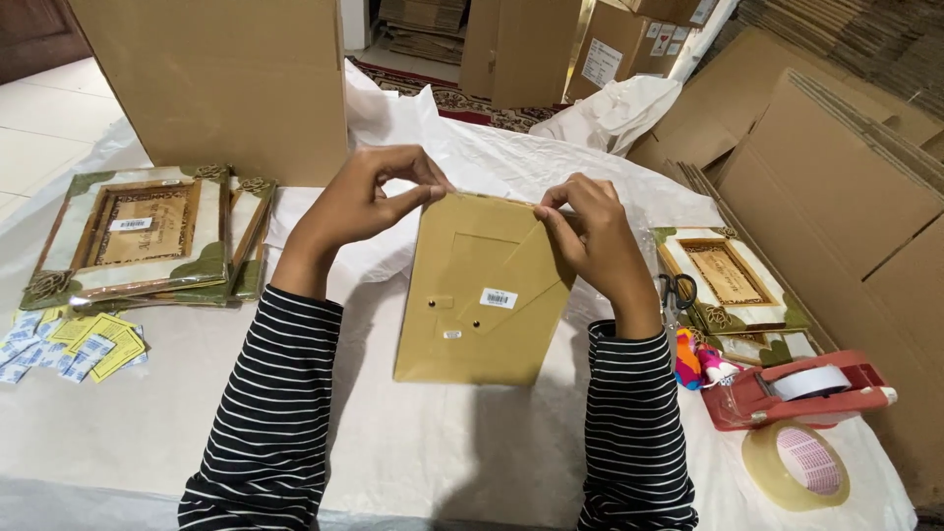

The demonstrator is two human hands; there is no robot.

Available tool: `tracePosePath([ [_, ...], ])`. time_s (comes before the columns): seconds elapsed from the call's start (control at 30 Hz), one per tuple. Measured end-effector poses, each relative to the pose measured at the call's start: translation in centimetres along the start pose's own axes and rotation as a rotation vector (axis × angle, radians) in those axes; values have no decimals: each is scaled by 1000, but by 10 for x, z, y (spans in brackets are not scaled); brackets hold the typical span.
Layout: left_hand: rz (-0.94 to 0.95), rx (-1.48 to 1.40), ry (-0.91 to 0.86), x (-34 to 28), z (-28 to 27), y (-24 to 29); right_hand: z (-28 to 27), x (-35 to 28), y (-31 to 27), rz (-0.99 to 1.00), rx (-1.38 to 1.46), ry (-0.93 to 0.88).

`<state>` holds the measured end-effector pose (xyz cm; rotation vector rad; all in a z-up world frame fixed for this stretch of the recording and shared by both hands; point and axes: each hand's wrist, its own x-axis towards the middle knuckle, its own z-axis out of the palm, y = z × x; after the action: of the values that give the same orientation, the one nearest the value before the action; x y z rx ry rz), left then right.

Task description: Packaging picture frames into plastic sleeves and decorating a frame with colorful stickers.

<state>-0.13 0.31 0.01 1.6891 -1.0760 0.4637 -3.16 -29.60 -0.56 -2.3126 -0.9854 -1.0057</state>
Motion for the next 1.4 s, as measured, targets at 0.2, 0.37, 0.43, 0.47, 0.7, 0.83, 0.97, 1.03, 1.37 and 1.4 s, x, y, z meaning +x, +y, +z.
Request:
tracePosePath([
  [0.2,199,192,77,1,-8,31,-9,2,-18,-66,-15,112],
  [0.37,153,355,-17,-19,-18,46,-16,-1,-45,-2,82,-29],
  [0.43,130,371,-54,-39,-16,50,-12,-7,-52,-7,102,-64],
  [0.47,101,323,-27,-54,-12,52,-9,-12,-54,-32,116,-93],
  [0.7,155,459,255,-182,43,22,45,-72,-90,-227,99,-73],
  [0.83,232,532,225,-220,75,53,52,-119,-137,-263,-300,-205],
  [0.97,247,584,267,-252,97,60,65,-156,-166,-162,-129,-4],
  [1.03,200,581,258,-255,99,64,68,-157,-176,-103,-93,-12],
  [1.37,93,430,183,-267,100,67,99,-164,-199,210,-52,146],
  [1.4,79,428,177,-268,102,67,102,-166,-200,228,-72,181],
])
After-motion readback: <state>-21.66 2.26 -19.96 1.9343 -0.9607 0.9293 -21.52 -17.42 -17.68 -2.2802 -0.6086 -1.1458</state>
